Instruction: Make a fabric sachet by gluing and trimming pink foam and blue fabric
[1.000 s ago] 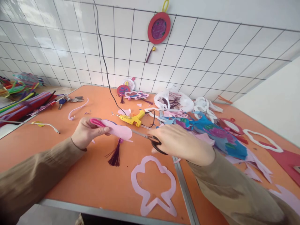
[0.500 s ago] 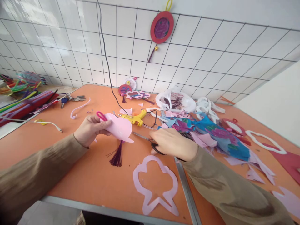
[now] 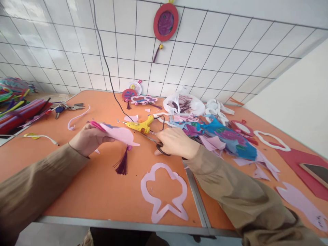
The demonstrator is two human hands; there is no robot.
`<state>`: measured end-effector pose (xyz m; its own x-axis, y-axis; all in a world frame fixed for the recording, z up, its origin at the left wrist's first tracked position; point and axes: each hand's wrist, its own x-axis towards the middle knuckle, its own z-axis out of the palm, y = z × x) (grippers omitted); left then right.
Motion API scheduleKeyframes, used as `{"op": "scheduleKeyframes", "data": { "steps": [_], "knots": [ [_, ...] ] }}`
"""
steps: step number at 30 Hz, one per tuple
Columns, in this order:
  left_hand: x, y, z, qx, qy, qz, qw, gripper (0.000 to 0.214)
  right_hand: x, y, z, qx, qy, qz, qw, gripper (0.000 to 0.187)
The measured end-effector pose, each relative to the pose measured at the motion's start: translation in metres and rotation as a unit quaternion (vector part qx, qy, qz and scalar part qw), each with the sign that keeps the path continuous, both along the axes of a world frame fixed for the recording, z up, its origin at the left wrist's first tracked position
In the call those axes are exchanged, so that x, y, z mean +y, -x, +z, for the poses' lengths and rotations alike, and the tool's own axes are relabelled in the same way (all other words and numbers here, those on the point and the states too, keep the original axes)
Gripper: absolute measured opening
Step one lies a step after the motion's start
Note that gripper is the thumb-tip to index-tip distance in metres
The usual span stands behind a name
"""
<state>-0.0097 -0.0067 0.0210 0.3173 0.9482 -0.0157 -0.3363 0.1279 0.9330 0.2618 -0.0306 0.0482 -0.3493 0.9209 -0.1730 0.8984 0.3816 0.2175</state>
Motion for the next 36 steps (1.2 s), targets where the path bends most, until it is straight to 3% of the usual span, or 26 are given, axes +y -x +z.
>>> {"op": "scheduleKeyframes", "data": {
  "steps": [2,5,11,20,23,29,32,34,36],
  "knots": [
    [0.002,0.004,-0.002,-0.015,-0.05,-0.066,0.996,0.004,0.003,-0.002,-0.001,0.01,0.012,-0.005,1.0,0.038],
    [0.007,0.009,-0.008,-0.033,-0.108,-0.141,0.983,0.024,0.009,-0.008,-0.004,0.042,0.062,-0.029,0.997,0.039],
    [0.019,0.014,-0.023,-0.027,-0.136,-0.251,0.958,0.041,0.021,-0.022,-0.006,0.146,0.185,-0.055,0.97,0.043],
    [0.016,0.006,-0.021,0.007,-0.069,-0.29,0.954,0.048,0.012,-0.017,0.005,0.22,0.206,-0.07,0.951,0.045],
    [0.012,0.003,-0.021,0.017,-0.063,-0.292,0.954,0.045,0.012,-0.011,0.003,0.237,0.182,-0.078,0.951,0.041],
    [0.011,0.0,-0.021,0.023,-0.041,-0.31,0.95,0.049,0.018,-0.012,-0.008,0.266,0.166,-0.075,0.947,0.053],
    [0.012,0.0,-0.021,0.034,-0.047,-0.33,0.942,0.053,0.022,-0.018,-0.013,0.299,0.201,-0.064,0.931,0.056],
    [0.011,0.0,-0.021,0.039,-0.047,-0.334,0.941,0.056,0.022,-0.016,-0.016,0.349,0.164,-0.061,0.921,0.049],
    [0.008,0.0,-0.022,0.044,-0.041,-0.32,0.946,0.057,0.016,-0.006,-0.019,0.435,0.126,-0.047,0.89,0.046]
  ]
}}
